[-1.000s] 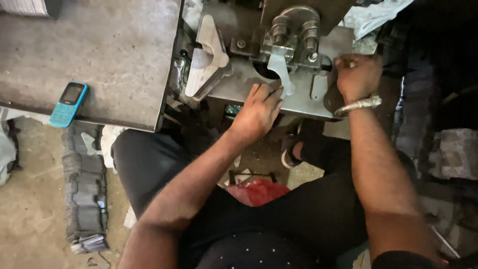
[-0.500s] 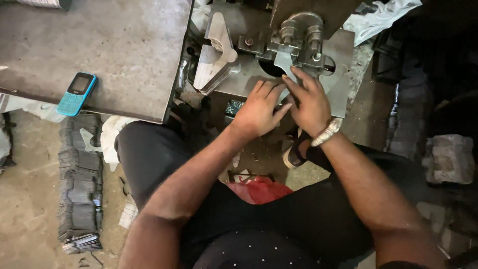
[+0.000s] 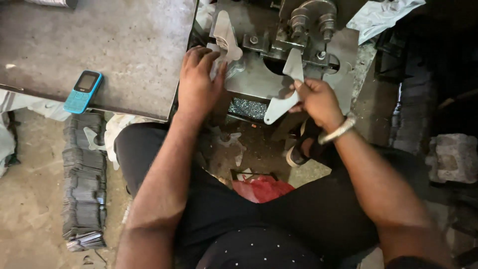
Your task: The recorder is feeding metal plates into a stamping machine and collecting the processed pieces.
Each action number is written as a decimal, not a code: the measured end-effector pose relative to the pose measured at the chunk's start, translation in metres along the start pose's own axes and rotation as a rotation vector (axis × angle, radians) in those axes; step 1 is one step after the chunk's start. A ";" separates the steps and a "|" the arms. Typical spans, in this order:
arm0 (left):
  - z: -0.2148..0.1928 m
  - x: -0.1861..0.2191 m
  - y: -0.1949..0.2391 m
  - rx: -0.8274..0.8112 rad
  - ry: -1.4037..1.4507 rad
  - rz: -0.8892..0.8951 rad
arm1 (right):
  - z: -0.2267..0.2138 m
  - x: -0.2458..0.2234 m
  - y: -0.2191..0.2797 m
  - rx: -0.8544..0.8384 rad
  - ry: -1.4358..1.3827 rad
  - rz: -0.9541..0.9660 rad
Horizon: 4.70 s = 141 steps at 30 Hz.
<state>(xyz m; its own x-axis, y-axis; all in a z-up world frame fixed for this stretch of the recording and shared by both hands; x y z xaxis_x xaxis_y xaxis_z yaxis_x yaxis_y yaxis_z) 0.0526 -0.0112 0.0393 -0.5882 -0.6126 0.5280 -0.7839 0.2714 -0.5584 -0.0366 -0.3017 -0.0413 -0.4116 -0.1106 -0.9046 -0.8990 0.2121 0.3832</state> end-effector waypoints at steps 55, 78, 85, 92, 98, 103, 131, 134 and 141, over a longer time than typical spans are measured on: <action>0.099 0.100 0.039 -0.274 0.292 0.265 | -0.091 0.017 0.039 0.215 0.029 0.026; 0.100 0.103 0.041 -0.227 0.222 0.293 | -0.100 -0.024 0.022 0.766 0.743 -0.631; 0.098 0.101 0.039 -0.258 0.227 0.264 | -0.005 -0.058 0.060 0.350 0.724 -0.838; 0.084 0.106 0.041 -0.190 0.154 0.345 | 0.018 -0.072 0.071 0.247 0.932 -0.937; 0.017 0.097 0.008 -0.227 0.239 0.159 | 0.020 -0.086 0.087 0.164 0.736 -0.881; 0.007 0.031 -0.003 -0.022 -0.072 0.121 | 0.005 -0.022 0.014 0.099 0.155 -0.193; 0.011 0.099 0.010 -0.289 0.278 0.217 | -0.005 0.022 -0.021 0.012 -0.427 -0.009; 0.061 0.092 0.026 -0.356 0.288 0.333 | -0.027 0.014 -0.001 0.079 -0.271 0.012; 0.104 0.107 0.037 -0.286 0.175 0.280 | -0.122 0.022 0.030 0.434 -0.036 0.014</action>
<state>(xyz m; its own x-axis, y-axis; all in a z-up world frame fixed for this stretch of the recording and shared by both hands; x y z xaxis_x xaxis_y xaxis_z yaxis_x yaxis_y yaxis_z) -0.0187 -0.1442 0.0083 -0.7913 -0.3582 0.4956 -0.5987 0.6189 -0.5085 -0.0908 -0.4162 -0.0274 -0.4106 -0.0727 -0.9089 -0.7441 0.6028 0.2880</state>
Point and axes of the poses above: each hand's wrist, its own y-axis away from the middle knuckle, its own z-axis out of the palm, x = y × z, the point moved 6 cm from there along -y, towards the middle knuckle, and after that the axes turned 2 degrees about x, right-handed, at the moved point
